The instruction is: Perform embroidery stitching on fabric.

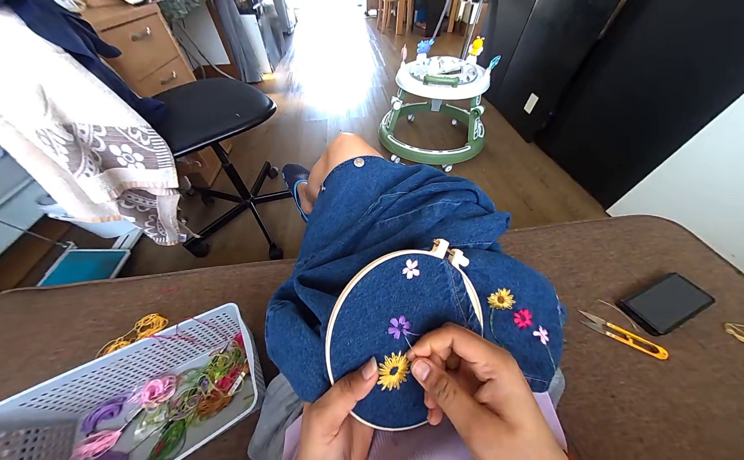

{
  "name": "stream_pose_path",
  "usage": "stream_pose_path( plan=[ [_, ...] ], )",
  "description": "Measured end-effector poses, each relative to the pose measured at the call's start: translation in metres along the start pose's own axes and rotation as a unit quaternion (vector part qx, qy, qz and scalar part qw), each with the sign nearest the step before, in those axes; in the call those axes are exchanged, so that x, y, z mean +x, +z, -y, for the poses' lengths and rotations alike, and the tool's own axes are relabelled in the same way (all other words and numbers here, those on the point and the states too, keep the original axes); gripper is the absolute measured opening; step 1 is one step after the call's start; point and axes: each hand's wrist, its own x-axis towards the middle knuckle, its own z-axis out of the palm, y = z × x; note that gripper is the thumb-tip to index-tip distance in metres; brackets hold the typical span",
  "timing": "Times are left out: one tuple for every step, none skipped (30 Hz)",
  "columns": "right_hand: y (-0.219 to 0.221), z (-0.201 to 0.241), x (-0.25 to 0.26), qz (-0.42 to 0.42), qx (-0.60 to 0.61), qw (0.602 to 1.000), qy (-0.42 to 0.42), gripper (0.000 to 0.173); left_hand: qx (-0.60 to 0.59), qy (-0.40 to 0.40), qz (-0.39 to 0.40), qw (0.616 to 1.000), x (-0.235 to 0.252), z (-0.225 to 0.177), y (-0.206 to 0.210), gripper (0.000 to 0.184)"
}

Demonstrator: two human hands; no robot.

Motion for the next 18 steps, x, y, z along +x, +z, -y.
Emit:
stream_pose_path(
  plan=[
    [0.0003, -0.0008, 0.0002, 0.0, 0.001, 1.0, -0.001, 0.01, 0.0, -0.002, -0.003, 1.0, -0.0002, -0.0002, 0.0003, 0.024],
    [0.0004, -0.0012, 0.0003, -0.001, 0.003, 1.0, -0.002, 0.009, 0.0, -0.004, -0.004, 1.0, -0.0003, -0.0004, 0.0004, 0.023],
    [0.0005, -0.0017, 0.0003, -0.002, 0.006, 1.0, -0.003, 0.009, 0.0, -0.004, -0.004, 1.0, -0.0003, -0.0005, 0.0004, 0.023],
    [0.0005, -0.0021, 0.0005, -0.001, 0.008, 1.0, -0.004, 0.009, -0.001, -0.003, -0.004, 1.0, -0.0002, -0.0005, 0.0003, 0.023],
    [0.0005, -0.0021, 0.0008, 0.0, 0.009, 1.0, -0.003, 0.009, 0.0, -0.002, -0.003, 1.0, -0.0003, -0.0006, 0.0001, 0.022],
    [0.0004, -0.0018, 0.0011, 0.002, 0.009, 1.0, -0.001, 0.008, 0.001, -0.002, -0.002, 1.0, -0.0002, -0.0007, -0.0001, 0.022],
    [0.0001, -0.0016, 0.0013, 0.004, 0.009, 1.0, 0.0, 0.008, 0.002, -0.002, -0.001, 1.0, -0.0002, -0.0008, -0.0001, 0.022],
    [0.0, -0.0015, 0.0015, 0.005, 0.008, 1.0, 0.001, 0.008, 0.003, -0.002, -0.001, 1.0, -0.0002, -0.0009, -0.0001, 0.022],
    [-0.0002, -0.0015, 0.0017, 0.006, 0.008, 1.0, 0.001, 0.008, 0.004, -0.003, -0.003, 1.0, -0.0002, -0.0011, 0.0002, 0.022],
    [-0.0002, -0.0015, 0.0017, 0.007, 0.007, 1.0, 0.001, 0.008, 0.003, -0.003, -0.005, 1.0, -0.0002, -0.0013, 0.0004, 0.022],
    [-0.0002, -0.0016, 0.0019, 0.007, 0.006, 1.0, 0.0, 0.008, 0.002, -0.003, -0.005, 1.0, -0.0002, -0.0013, 0.0004, 0.022],
    [-0.0002, -0.0018, 0.0021, 0.007, 0.008, 1.0, 0.0, 0.008, 0.002, -0.002, -0.005, 1.0, -0.0001, -0.0013, 0.0002, 0.022],
    [-0.0002, -0.0018, 0.0025, 0.008, 0.009, 1.0, 0.0, 0.007, 0.002, -0.002, -0.005, 1.0, 0.0001, -0.0014, 0.0002, 0.023],
    [-0.0003, -0.0017, 0.0029, 0.008, 0.01, 1.0, 0.001, 0.007, 0.003, -0.002, -0.005, 1.0, 0.0003, -0.0015, 0.0001, 0.023],
    [-0.0004, -0.0012, 0.0032, 0.009, 0.012, 1.0, 0.003, 0.007, 0.005, -0.001, -0.005, 1.0, 0.0005, -0.0015, 0.0001, 0.023],
    [-0.0004, -0.0007, 0.0034, 0.01, 0.012, 1.0, 0.006, 0.007, 0.007, 0.0, -0.003, 1.0, 0.0006, -0.0013, 0.0001, 0.023],
    [-0.0004, -0.0005, 0.0034, 0.01, 0.014, 1.0, 0.008, 0.007, 0.006, 0.001, -0.002, 1.0, 0.0007, -0.0012, 0.0, 0.023],
    [-0.0005, -0.0006, 0.0033, 0.01, 0.018, 1.0, 0.009, 0.007, 0.006, 0.0, 0.0, 1.0, 0.0007, -0.001, -0.0001, 0.023]
  ],
)
